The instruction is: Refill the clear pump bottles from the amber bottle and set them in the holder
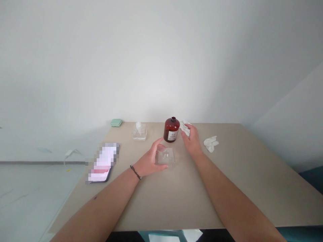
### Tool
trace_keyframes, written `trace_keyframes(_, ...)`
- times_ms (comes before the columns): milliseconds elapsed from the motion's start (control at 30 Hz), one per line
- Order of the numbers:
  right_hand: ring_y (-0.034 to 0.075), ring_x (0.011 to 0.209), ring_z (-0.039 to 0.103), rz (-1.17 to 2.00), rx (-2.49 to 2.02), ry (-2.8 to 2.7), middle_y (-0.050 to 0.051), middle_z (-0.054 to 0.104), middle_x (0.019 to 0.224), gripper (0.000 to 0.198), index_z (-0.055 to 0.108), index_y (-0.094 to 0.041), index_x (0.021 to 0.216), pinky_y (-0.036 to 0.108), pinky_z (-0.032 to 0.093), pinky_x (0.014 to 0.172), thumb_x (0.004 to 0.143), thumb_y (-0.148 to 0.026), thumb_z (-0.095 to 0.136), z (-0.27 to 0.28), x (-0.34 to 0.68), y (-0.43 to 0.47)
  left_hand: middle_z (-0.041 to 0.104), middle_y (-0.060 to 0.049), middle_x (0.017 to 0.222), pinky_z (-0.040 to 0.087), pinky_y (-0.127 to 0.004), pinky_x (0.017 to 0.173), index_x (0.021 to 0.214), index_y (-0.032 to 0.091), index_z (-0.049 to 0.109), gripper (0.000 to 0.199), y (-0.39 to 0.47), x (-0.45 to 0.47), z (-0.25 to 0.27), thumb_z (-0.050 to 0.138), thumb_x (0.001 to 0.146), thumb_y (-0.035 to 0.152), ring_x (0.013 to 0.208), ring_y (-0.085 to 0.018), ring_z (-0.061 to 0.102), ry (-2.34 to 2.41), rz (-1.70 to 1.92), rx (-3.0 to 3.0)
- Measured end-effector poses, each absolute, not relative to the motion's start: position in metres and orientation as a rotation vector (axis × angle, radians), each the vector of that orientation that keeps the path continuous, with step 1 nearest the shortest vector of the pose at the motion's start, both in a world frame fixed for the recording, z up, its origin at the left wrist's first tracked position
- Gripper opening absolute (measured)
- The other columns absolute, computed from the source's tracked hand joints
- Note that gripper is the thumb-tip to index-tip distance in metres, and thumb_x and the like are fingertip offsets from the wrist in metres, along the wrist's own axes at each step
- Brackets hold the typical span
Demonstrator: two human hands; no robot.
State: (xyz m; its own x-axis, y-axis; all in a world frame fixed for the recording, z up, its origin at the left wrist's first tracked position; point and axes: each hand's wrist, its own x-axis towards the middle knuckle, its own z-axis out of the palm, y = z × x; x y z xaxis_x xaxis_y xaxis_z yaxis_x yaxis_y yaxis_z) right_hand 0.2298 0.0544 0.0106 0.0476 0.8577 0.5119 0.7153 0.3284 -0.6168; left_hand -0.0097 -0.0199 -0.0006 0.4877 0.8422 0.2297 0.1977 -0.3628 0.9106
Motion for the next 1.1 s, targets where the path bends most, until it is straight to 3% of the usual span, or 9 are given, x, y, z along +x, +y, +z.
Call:
trace_keyframes(167,0.031,0.148,0.029,0.468,-1.190,-1.712,0.018,0.032,0.158,0.095,0.022,-0.020,0.154,0.051,0.024,0.121,0.077,-0.044,0.072,0.001,0.204,0.059,0.048,-0.011,0.127,0.036,-0.051,0.112,0.152,0.025,0.009,0.107,-0.019,-0.009,-0.001,0.079,0.071,0.032,0.122,-0.028,0.053,0.875,0.893,1.833)
trace_keyframes(267,0.029,0.150,0.028,0.581,-1.183,-1.689,0.018,0.026,0.162,0.105,0.014,-0.020,0.157,0.050,0.022,0.122,0.074,-0.039,0.075,0.000,0.193,0.060,0.047,-0.010,0.126,0.038,-0.051,0.110,0.152,0.026,0.010,0.107,-0.019,-0.009,0.000,0.078,0.070,0.031,0.120,-0.028,0.053,0.886,0.876,1.841)
trace_keyframes(533,0.027,0.125,0.057,0.620,-1.196,-1.478,0.015,0.052,0.142,0.090,0.033,-0.023,0.143,0.045,0.043,0.109,0.066,-0.031,0.078,0.015,0.192,0.057,0.049,-0.008,0.122,0.041,-0.049,0.107,0.149,0.025,0.009,0.109,-0.017,-0.009,-0.001,0.080,0.067,0.030,0.113,-0.025,0.056,0.895,0.863,1.822)
trace_keyframes(733,0.026,0.114,0.064,0.758,-1.079,-1.379,0.014,0.055,0.135,0.090,0.027,-0.027,0.142,0.043,0.054,0.094,0.067,-0.038,0.076,0.039,0.217,0.025,0.055,-0.013,0.125,0.045,-0.051,0.101,0.127,0.021,0.035,0.080,-0.018,-0.012,-0.005,0.084,0.065,0.036,0.110,-0.028,0.060,1.016,0.833,1.800)
trace_keyframes(833,0.027,0.121,0.060,0.762,-1.044,-1.517,0.011,0.055,0.138,0.085,0.032,-0.030,0.142,0.043,0.053,0.098,0.070,-0.037,0.076,0.044,0.236,-0.003,0.058,-0.011,0.124,0.043,-0.050,0.104,0.119,0.022,0.042,0.071,-0.019,-0.015,-0.003,0.085,0.064,0.037,0.115,-0.029,0.059,1.022,0.953,1.825)
trace_keyframes(1100,0.031,0.126,0.056,0.502,-1.173,-2.041,0.010,0.055,0.139,0.074,0.042,-0.030,0.144,0.048,0.043,0.109,0.077,-0.032,0.073,0.051,0.266,-0.056,0.059,-0.012,0.123,0.043,-0.046,0.104,0.123,0.021,0.044,0.066,-0.022,-0.018,0.003,0.079,0.068,0.032,0.117,-0.029,0.058,0.976,1.071,1.888)
